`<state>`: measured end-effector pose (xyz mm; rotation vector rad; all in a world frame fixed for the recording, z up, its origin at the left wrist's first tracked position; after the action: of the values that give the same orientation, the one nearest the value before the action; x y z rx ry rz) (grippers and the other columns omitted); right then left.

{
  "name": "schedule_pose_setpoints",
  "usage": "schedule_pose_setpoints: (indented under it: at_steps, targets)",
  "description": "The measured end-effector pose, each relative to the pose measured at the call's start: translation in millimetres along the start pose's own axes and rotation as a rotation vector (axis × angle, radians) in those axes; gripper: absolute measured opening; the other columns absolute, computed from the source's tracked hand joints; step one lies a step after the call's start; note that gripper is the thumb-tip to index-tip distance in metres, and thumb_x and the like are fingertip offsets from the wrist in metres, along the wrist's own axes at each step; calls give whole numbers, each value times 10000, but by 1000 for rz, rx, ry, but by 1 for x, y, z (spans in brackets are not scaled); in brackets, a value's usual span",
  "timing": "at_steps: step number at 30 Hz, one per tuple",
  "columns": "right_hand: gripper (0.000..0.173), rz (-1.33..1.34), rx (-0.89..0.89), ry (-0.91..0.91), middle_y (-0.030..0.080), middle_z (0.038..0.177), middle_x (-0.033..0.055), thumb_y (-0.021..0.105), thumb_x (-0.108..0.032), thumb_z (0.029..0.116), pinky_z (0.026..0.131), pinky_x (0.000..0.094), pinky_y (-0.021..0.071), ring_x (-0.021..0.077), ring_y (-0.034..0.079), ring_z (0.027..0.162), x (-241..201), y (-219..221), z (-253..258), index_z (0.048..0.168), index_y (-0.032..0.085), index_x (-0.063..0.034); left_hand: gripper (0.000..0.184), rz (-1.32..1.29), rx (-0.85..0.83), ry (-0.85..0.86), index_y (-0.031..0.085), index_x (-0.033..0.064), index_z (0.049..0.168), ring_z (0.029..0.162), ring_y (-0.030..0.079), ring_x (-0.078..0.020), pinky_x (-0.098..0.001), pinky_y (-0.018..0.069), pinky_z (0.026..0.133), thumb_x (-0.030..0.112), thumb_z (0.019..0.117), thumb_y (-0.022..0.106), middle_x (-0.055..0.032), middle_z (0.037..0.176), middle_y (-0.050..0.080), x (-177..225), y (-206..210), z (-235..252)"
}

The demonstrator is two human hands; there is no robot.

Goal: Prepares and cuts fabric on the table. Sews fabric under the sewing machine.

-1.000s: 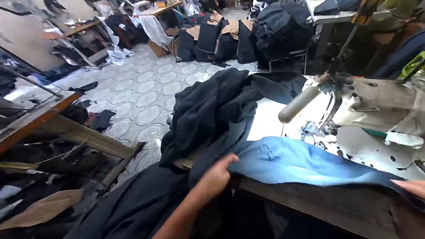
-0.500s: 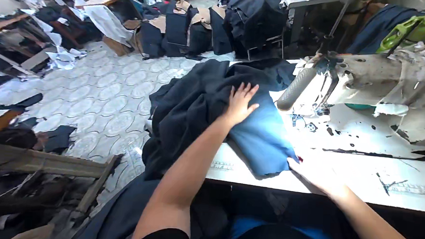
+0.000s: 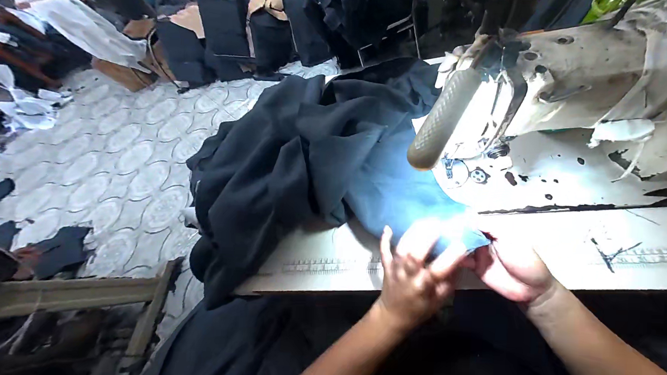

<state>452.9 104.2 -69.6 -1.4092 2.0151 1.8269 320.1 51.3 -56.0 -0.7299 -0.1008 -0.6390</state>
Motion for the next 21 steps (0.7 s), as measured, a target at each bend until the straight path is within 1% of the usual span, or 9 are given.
schedule_pose_setpoints:
  at_steps: [2,4,6,8,11,14,17,19,21]
  targets:
    - [431,-92,0,-89,757,910,41,199,-145,1098,722,276,629,125,743,800,-2,7,1,1019,618,-86,227,94,93,-18,780,159,1066,1100,709,-268,-547,419,1067,197,943,594,-105,1091,774,-24,-14,20]
    - [265,-516,35,-266,714,822,-56,394,-35,1021,696,185,582,5,684,744,-16,5,-5,918,636,-73,217,123,19,35,751,123,962,991,720,-202,-400,496,1001,136,993,536,-73,945,771,-26,-55,48]
    - [248,-1121,82,-403,542,676,-116,589,-166,957,614,108,427,-91,503,637,-25,1,-17,724,623,-88,217,163,-188,141,719,138,952,1011,718,-201,-359,530,946,130,1028,517,-45,963,769,-11,-78,57]
    - [351,-1551,139,-455,483,586,-35,569,-299,945,530,233,389,33,475,557,-23,-12,-25,666,588,-86,221,205,-502,172,768,139,995,1038,744,-249,-435,592,876,58,954,567,-58,1049,779,-7,-65,38]
    - [339,-1860,217,-597,495,537,98,569,-232,876,491,443,403,266,547,519,-18,-27,-33,601,537,-36,284,133,-751,42,777,98,1062,1022,740,-320,-490,608,741,-18,828,667,-119,1111,757,-26,-38,-7]
    - [170,-1829,264,-665,656,777,160,636,-177,853,682,562,491,366,663,766,-24,-27,-36,798,663,-19,256,-9,-677,-104,788,86,1041,1066,734,-296,-485,604,835,65,850,619,-91,1106,768,-40,-41,-16]
    - [362,-1798,55,-815,707,1219,157,651,-385,922,932,569,503,350,662,1149,-7,-6,-32,1105,736,-85,225,-60,-583,-133,782,87,1042,957,743,-263,-435,601,808,118,905,605,-78,1004,770,-35,-31,-10]
    - [415,-1825,-73,-909,715,1199,116,599,-476,966,971,516,480,280,669,1124,12,14,-28,1126,731,-117,179,-108,-472,-105,773,76,1012,854,740,-227,-382,606,750,130,939,619,-80,913,755,-24,-24,-1]
    - [239,-1875,43,-1069,748,1021,110,607,-255,931,838,486,529,280,714,952,10,19,-26,1030,751,-92,156,-181,-291,-82,731,58,944,835,697,-163,-282,572,764,107,948,582,-80,864,715,-21,-35,12]
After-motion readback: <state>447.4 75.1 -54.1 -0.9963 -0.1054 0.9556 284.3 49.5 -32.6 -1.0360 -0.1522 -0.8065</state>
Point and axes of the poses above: each hand's wrist, its own z-axis towards the middle knuckle, its own y-axis out of the palm, x = y × z, the point moved 6 cm from there along z, towards the middle knuckle
